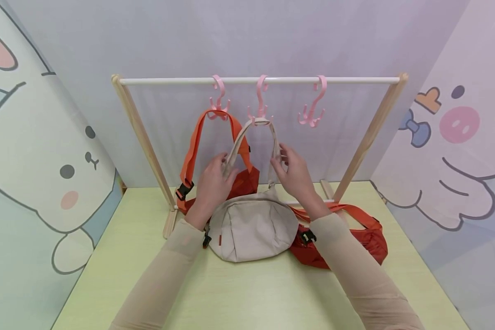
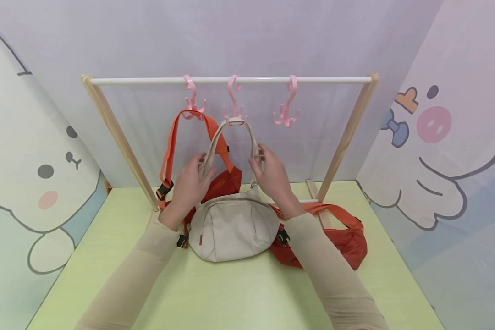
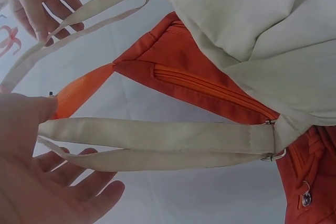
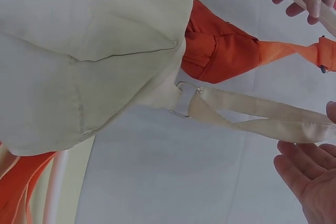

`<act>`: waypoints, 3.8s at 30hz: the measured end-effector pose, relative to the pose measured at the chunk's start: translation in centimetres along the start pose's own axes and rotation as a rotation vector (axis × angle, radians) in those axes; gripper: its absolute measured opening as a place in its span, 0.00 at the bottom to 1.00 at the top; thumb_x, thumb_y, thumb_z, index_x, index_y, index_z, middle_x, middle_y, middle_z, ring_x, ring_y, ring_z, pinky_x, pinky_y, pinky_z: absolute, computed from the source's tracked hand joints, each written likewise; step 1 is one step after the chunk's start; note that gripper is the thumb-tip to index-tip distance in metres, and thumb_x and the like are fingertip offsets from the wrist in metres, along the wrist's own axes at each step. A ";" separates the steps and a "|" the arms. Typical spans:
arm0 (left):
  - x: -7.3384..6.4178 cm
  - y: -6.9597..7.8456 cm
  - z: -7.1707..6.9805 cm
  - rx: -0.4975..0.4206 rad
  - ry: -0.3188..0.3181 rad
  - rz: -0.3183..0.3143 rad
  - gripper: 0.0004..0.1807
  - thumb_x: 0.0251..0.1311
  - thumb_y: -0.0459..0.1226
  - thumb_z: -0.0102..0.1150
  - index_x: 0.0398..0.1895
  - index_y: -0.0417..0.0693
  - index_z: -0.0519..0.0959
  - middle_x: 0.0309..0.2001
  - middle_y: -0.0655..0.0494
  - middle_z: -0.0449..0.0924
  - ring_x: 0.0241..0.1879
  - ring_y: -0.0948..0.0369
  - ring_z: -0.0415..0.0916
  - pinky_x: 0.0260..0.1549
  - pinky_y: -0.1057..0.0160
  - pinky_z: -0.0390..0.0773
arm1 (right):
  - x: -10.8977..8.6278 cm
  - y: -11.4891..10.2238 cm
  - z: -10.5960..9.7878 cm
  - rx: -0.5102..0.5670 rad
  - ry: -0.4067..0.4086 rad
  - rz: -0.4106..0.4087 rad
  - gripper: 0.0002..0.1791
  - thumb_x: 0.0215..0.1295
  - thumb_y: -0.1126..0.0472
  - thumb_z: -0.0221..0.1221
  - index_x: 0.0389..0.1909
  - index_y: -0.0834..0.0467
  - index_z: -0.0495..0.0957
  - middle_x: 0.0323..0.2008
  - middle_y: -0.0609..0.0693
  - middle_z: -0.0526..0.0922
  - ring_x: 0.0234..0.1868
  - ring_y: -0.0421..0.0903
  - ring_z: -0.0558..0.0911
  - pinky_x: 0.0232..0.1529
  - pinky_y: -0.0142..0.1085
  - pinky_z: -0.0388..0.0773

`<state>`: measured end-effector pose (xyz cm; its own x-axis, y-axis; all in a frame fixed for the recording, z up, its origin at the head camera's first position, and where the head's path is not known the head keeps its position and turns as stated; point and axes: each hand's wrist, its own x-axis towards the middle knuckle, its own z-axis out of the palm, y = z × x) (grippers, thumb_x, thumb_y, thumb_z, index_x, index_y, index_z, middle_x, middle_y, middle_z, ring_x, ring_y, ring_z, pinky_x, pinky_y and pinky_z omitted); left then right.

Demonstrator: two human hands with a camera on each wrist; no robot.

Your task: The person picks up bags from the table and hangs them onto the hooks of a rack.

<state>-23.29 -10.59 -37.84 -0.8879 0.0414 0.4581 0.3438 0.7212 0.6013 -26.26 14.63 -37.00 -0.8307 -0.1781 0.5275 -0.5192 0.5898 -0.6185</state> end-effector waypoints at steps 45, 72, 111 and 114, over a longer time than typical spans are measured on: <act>-5.1 -0.4 -1.1 0.079 0.078 0.141 0.34 0.69 0.43 0.71 0.71 0.37 0.71 0.59 0.42 0.77 0.57 0.47 0.74 0.56 0.45 0.78 | -7.6 2.6 -3.4 -0.168 -0.085 0.058 0.33 0.76 0.59 0.65 0.76 0.63 0.68 0.69 0.62 0.76 0.67 0.62 0.77 0.66 0.60 0.74; -8.0 -0.5 1.5 0.143 -0.140 0.214 0.33 0.66 0.47 0.74 0.68 0.41 0.74 0.61 0.47 0.78 0.61 0.47 0.77 0.60 0.45 0.79 | -10.9 7.2 -6.7 -0.275 -0.316 0.214 0.34 0.72 0.67 0.62 0.77 0.62 0.66 0.72 0.67 0.69 0.23 0.47 0.69 0.21 0.36 0.73; -11.3 -0.3 4.6 0.204 -0.422 0.206 0.34 0.67 0.54 0.71 0.70 0.50 0.75 0.64 0.53 0.76 0.63 0.52 0.76 0.62 0.46 0.77 | -11.4 16.7 -7.0 -0.538 -0.531 0.179 0.26 0.56 0.69 0.78 0.54 0.64 0.81 0.51 0.65 0.82 0.54 0.64 0.76 0.51 0.60 0.74; -11.4 -0.3 4.6 0.202 -0.421 0.210 0.33 0.68 0.54 0.71 0.70 0.50 0.75 0.64 0.53 0.76 0.62 0.52 0.76 0.61 0.46 0.78 | -11.6 17.1 -6.7 -0.534 -0.545 0.181 0.29 0.51 0.64 0.82 0.54 0.61 0.82 0.48 0.63 0.83 0.53 0.63 0.76 0.47 0.56 0.71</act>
<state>-14.66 -8.08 -46.24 -0.8663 0.4449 0.2274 0.4994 0.7847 0.3672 -24.17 32.05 -49.73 -0.9463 -0.3234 -0.0002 -0.3146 0.9207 -0.2311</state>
